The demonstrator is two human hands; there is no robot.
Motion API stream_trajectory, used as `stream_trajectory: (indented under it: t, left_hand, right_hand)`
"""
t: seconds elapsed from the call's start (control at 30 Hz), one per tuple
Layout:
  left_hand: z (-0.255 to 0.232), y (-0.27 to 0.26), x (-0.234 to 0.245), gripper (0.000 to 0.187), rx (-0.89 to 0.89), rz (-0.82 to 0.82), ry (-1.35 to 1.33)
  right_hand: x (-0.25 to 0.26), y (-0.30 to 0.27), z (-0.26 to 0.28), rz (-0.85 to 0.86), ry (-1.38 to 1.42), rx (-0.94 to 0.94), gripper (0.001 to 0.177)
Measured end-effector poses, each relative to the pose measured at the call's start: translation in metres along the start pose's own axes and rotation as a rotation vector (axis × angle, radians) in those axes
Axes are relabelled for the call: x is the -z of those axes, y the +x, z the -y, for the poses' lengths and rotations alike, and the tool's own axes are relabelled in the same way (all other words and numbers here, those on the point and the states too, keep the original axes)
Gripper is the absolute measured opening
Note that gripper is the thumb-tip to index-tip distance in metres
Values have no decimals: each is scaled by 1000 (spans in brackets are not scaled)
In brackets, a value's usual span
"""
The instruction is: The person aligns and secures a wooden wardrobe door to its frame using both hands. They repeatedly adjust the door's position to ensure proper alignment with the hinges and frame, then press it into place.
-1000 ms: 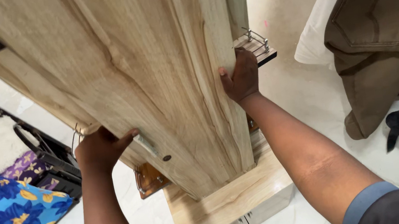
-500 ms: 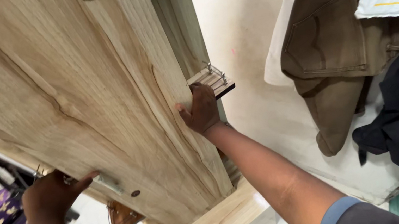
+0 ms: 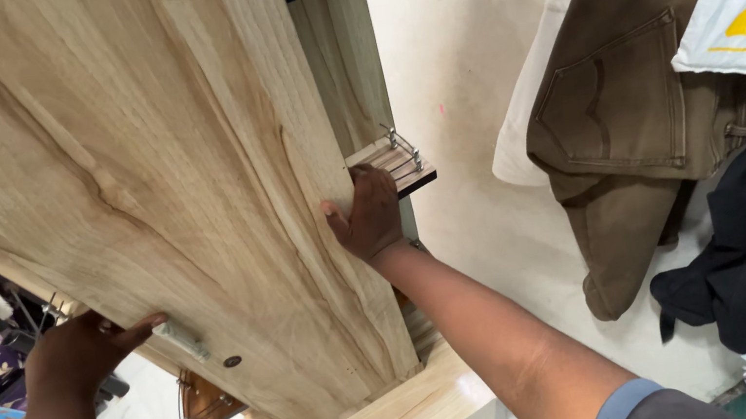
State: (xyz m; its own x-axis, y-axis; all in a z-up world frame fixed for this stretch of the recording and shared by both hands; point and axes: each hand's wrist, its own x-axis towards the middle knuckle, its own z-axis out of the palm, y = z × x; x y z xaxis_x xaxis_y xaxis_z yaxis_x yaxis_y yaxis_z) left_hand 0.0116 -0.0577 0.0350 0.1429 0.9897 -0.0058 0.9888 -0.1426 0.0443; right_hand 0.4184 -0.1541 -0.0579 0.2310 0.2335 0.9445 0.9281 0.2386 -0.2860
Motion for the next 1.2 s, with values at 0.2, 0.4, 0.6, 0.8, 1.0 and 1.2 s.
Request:
stream_trajectory:
  t: [0.2, 0.4, 0.6, 0.8, 1.0, 1.2]
  left_hand:
    - [-6, -15, 0, 95, 74, 111, -142]
    - [-9, -22, -5, 84, -130, -200, 103]
    - [-18, -31, -4, 85, -82, -195, 173]
    - [-20, -27, -8, 88, -69, -258, 219]
    - [-24, -29, -6, 83, -108, -339, 246]
    - [-26, -34, -5, 90, -54, -229, 78]
  right_hand:
    - [-20, -12, -16, 20, -149, -39, 69]
    - [-15, -12, -20, 45, -166, -42, 68]
    - [-4, -8, -9, -1, -69, -9, 63]
    - [-6, -3, -6, -14, -126, -24, 61]
    - [-2, -1, -4, -5, -30, -26, 56]
    - [5, 6, -2, 17, 8, -24, 57]
